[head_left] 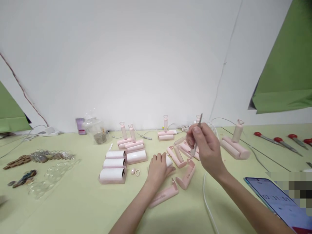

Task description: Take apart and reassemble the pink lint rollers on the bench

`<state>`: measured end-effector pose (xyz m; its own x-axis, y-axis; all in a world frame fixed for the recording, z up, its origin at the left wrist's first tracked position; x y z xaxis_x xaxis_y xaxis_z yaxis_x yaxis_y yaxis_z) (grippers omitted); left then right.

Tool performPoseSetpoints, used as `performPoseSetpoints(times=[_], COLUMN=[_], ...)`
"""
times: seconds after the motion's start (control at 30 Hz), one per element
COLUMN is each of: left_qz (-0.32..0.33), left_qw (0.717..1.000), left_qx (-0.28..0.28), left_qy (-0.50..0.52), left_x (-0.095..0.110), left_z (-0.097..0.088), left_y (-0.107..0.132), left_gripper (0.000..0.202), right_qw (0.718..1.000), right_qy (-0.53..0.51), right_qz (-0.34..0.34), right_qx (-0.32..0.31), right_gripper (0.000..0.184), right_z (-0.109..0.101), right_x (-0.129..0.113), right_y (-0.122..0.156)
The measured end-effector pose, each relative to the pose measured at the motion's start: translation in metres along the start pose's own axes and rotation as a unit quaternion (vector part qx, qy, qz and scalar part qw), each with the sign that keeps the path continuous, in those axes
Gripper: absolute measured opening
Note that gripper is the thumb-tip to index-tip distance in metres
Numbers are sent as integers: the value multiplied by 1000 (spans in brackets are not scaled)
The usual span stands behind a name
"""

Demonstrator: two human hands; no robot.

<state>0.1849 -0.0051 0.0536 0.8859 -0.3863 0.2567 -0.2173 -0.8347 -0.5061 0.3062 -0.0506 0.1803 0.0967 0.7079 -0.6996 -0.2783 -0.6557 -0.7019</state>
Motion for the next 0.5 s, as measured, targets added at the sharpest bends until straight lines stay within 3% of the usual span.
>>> performPoseSetpoints(times=[0.13,0.27,0.4,0.5], left_qz=[15,-20,-67,-69], left_qw=[1000,997,990,992], left_qx=[-18,9,62,66], left_qy=[17,68,111,87], left_x=[-10,-33,-61,-74], left_z=[-8,-60,-123,-142], left_y=[7,24,46,57], left_gripper=[63,62,49,47], right_qw=[995,971,925,863], right_qy=[95,215,245,276], right_qz=[-5,11,26,29], right_qx=[-42,-105,-289,-422], right_gripper=[24,34,21,16], right_z=[19,52,113,151], right_x=[24,69,105,118], right_y=[-2,-11,18,62])
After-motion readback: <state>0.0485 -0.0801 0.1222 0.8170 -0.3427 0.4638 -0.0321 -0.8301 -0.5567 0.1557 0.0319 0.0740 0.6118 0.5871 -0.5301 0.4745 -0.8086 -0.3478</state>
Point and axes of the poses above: each hand's wrist, its own y-axis away from the middle knuckle, its own z-axis out of the palm, x = y × z, the point moved 5 cm from there along -y, towards the middle knuckle, and after that the axes turned 14 degrees about x, right-handed, at the moved point
